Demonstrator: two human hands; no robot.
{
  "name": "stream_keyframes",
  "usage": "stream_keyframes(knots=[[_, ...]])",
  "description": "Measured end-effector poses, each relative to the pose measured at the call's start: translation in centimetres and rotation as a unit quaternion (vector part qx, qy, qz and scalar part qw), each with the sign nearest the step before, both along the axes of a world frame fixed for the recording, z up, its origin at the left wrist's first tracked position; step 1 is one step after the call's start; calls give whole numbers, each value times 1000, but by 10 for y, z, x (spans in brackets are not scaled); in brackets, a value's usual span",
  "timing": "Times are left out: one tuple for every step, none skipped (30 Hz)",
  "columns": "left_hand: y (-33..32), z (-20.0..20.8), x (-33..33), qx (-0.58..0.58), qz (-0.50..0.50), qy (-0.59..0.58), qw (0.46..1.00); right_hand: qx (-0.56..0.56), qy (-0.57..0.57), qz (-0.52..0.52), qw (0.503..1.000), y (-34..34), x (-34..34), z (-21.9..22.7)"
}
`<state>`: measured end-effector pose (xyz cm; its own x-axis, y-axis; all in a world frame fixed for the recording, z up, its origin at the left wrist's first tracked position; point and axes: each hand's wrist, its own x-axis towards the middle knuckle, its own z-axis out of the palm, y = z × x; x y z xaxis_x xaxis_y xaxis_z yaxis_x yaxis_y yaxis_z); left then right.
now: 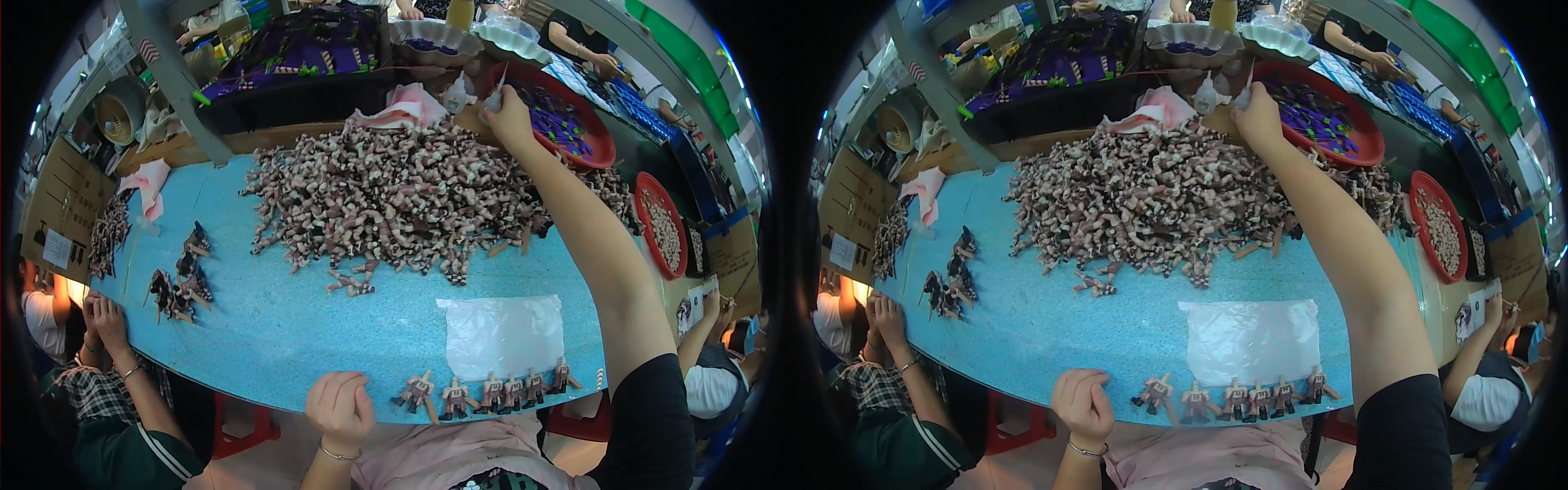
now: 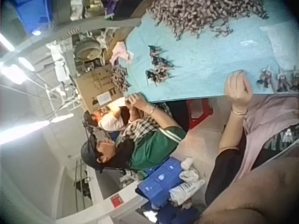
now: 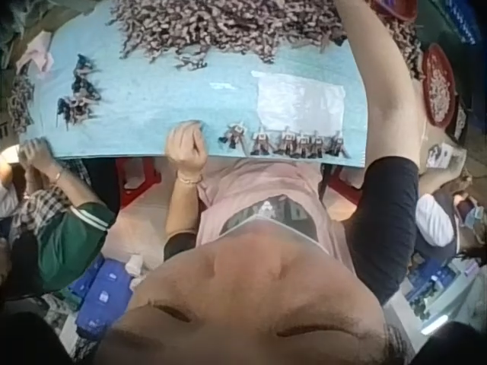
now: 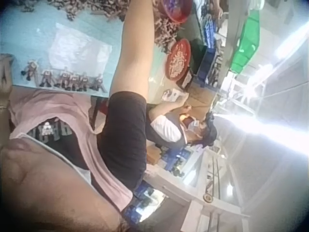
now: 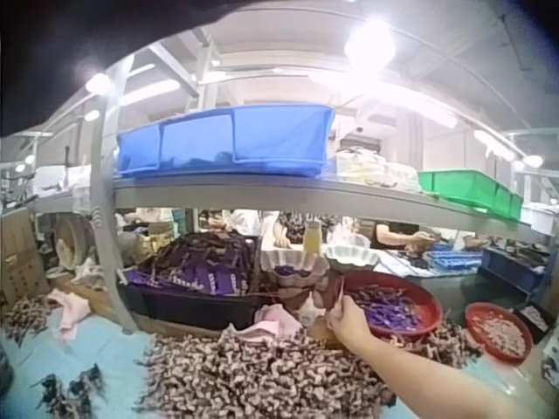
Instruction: The person assembles toy figurines by attaching limbs and accessories by hand, lines them up on the table, applies glue to each figurine using a bottle, and attaches head pieces to them.
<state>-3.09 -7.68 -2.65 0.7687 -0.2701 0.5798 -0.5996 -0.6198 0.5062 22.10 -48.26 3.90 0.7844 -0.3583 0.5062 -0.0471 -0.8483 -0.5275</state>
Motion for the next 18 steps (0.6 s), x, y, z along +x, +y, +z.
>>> stream_keyframes(knots=[[1, -1, 0, 4, -2, -6, 1000, 7, -12, -10, 1000, 2, -2, -2], [1, -1, -1, 7, -5, -13, 1000, 14, -24, -22, 999, 3, -5, -4], [2, -2, 0, 6, -5, -8, 1000, 16, -54, 6, 998, 4, -10, -4], [2, -1, 0, 6, -9, -10, 1000, 14, -49, 4, 999, 3, -16, -3], [1, -1, 1, 6, -14, -11, 1000, 15, -104, 22, 994, 0, -26, 0], [3, 0, 1, 5, -13, -7, 1000, 17, -157, 43, 987, 6, -38, 7], [4, 0, 1, 3, -12, -11, 1000, -48, -165, 73, 982, 23, -61, 22], [4, -1, 1, 2, -10, -16, 1000, -111, -173, 105, 973, 44, -89, 33], [4, -2, 0, 0, -10, -13, 1000, -147, -132, 154, 968, 55, -112, 37], [2, -1, 1, -1, -7, -17, 1000, -183, -92, 200, 958, 62, -134, 37], [3, -1, 0, 3, 2, -18, 1000, -173, -20, 240, 955, 75, -150, 28], [2, 1, 2, 0, -2, -19, 1000, -170, 51, 269, 947, 86, -168, 25], [1, 1, 3, -1, -3, -19, 1000, -148, 165, 262, 939, 97, -184, 21], [0, 2, 3, -1, -2, -18, 1000, -122, 276, 254, 919, 105, -193, 19], [-1, 3, 2, 1, -4, -19, 1000, -120, 275, 252, 920, 109, -195, 15], [-2, 2, 2, -3, -3, -26, 1000, -102, 272, 254, 923, 112, -196, 5], [-2, 2, 2, -6, -2, -32, 999, -84, 268, 257, 925, 112, -198, -4], [-3, 2, 2, -3, -2, -34, 999, -82, 265, 258, 925, 111, -197, -10]])
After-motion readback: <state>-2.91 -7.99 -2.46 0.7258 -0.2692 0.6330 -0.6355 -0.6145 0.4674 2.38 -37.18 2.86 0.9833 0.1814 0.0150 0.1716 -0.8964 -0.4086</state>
